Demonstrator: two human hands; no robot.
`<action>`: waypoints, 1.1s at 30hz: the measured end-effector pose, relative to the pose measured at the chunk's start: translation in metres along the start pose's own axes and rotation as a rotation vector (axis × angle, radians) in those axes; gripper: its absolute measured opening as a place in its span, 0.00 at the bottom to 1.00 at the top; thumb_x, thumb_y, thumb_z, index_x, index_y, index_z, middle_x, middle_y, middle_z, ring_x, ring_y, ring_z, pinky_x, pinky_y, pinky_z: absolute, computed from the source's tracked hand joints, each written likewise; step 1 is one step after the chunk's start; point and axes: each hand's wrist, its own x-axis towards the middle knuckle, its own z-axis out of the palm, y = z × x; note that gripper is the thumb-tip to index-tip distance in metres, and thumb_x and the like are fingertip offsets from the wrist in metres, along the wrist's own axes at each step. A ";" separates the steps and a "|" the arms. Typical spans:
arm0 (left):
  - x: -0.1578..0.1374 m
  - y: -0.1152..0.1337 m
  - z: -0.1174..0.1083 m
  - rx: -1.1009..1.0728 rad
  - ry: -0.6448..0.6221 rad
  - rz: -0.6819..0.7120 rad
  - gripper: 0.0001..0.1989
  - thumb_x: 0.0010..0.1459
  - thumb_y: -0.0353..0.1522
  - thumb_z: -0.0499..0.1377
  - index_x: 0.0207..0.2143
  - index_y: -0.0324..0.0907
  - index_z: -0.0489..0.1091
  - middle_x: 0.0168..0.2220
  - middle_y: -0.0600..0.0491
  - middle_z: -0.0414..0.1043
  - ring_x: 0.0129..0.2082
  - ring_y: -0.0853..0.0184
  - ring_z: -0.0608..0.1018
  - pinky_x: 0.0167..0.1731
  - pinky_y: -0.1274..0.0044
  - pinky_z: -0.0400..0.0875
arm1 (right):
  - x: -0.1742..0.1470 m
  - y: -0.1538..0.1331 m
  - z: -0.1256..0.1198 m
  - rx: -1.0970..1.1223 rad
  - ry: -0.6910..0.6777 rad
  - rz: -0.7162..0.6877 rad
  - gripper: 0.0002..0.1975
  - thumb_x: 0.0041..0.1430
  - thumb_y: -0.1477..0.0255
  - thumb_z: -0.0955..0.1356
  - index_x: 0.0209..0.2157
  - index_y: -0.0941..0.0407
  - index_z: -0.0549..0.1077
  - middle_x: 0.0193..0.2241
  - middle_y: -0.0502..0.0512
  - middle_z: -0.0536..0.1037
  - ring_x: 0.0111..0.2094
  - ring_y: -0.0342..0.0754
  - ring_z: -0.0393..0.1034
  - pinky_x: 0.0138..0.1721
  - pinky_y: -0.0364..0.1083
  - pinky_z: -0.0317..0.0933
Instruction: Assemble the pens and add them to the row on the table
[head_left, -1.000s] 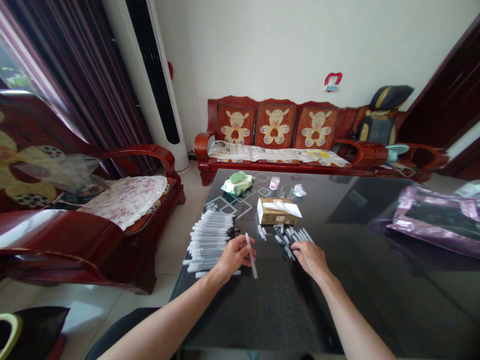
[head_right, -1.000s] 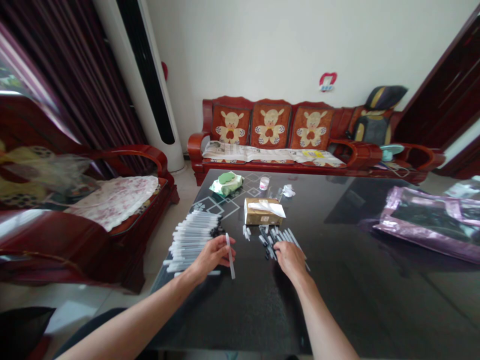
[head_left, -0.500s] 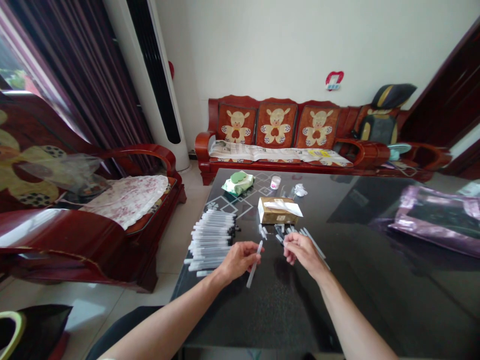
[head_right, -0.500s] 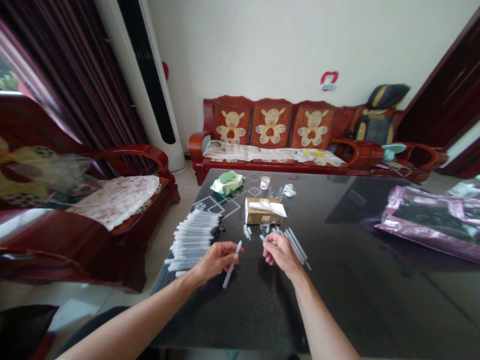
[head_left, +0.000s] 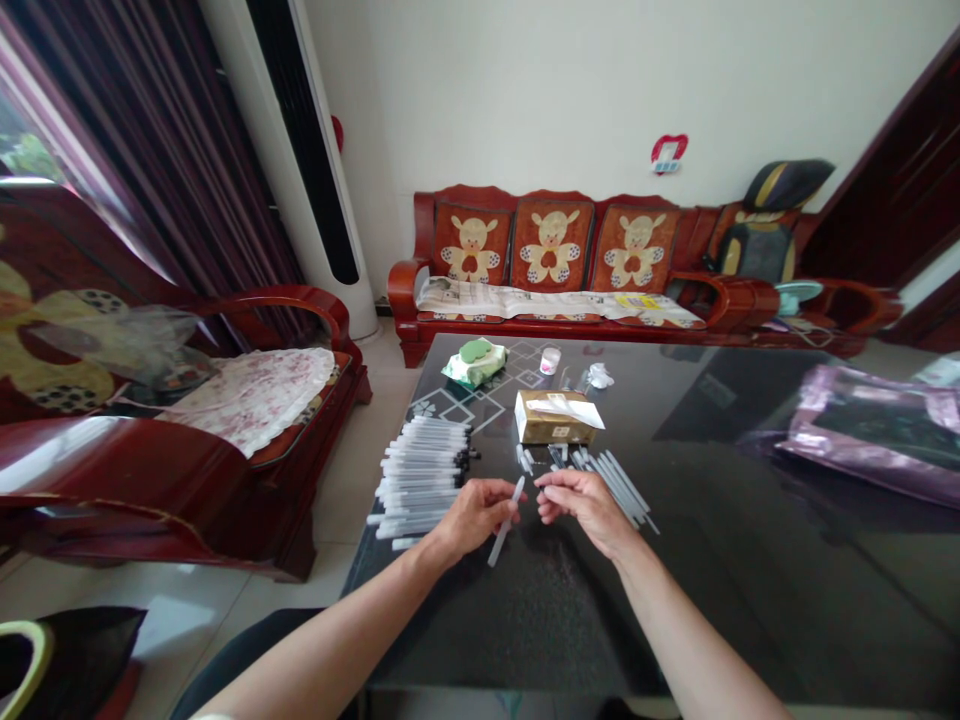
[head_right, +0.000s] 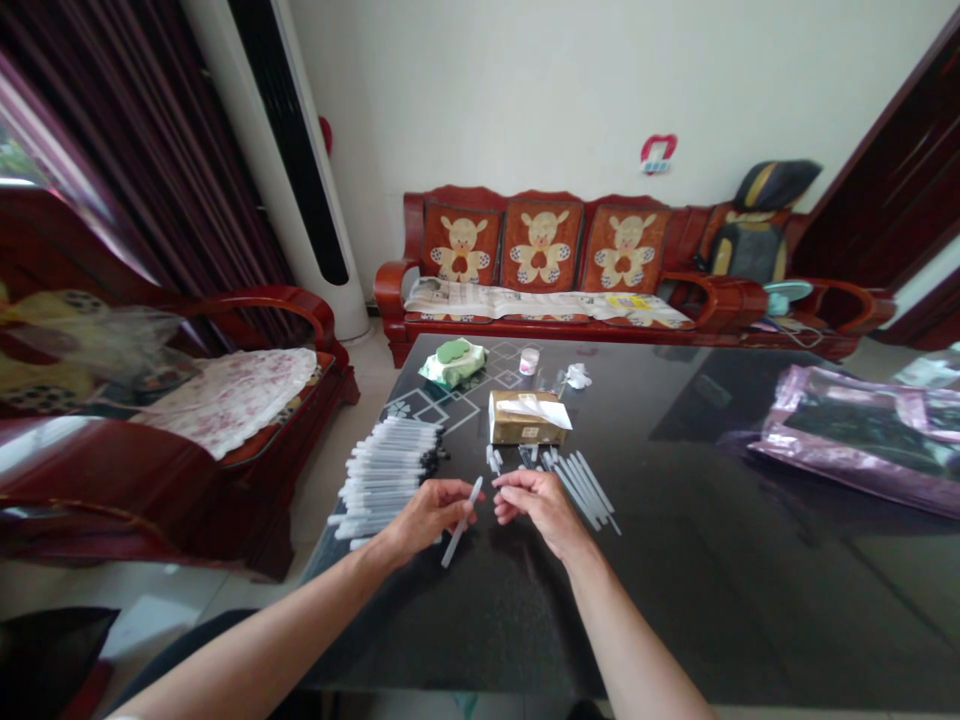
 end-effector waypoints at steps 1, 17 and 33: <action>0.000 0.000 0.000 -0.034 0.007 -0.018 0.16 0.52 0.38 0.60 0.40 0.36 0.73 0.26 0.50 0.73 0.22 0.71 0.71 0.23 0.81 0.64 | 0.001 0.000 -0.002 -0.013 0.012 0.003 0.14 0.50 0.68 0.71 0.37 0.62 0.74 0.26 0.57 0.77 0.26 0.47 0.73 0.29 0.48 0.70; 0.007 -0.003 -0.009 -0.492 0.193 -0.164 0.10 0.55 0.34 0.59 0.35 0.38 0.64 0.30 0.45 0.76 0.26 0.66 0.79 0.26 0.78 0.72 | 0.000 -0.002 -0.030 -0.074 0.174 0.091 0.14 0.44 0.69 0.73 0.32 0.62 0.73 0.24 0.56 0.77 0.24 0.48 0.74 0.27 0.48 0.70; 0.006 -0.005 -0.009 -0.477 0.233 -0.147 0.13 0.52 0.36 0.61 0.35 0.38 0.63 0.30 0.45 0.76 0.28 0.65 0.79 0.26 0.78 0.73 | -0.002 0.003 -0.081 -1.336 0.515 0.208 0.08 0.47 0.74 0.65 0.24 0.53 0.77 0.27 0.55 0.78 0.32 0.51 0.73 0.29 0.44 0.61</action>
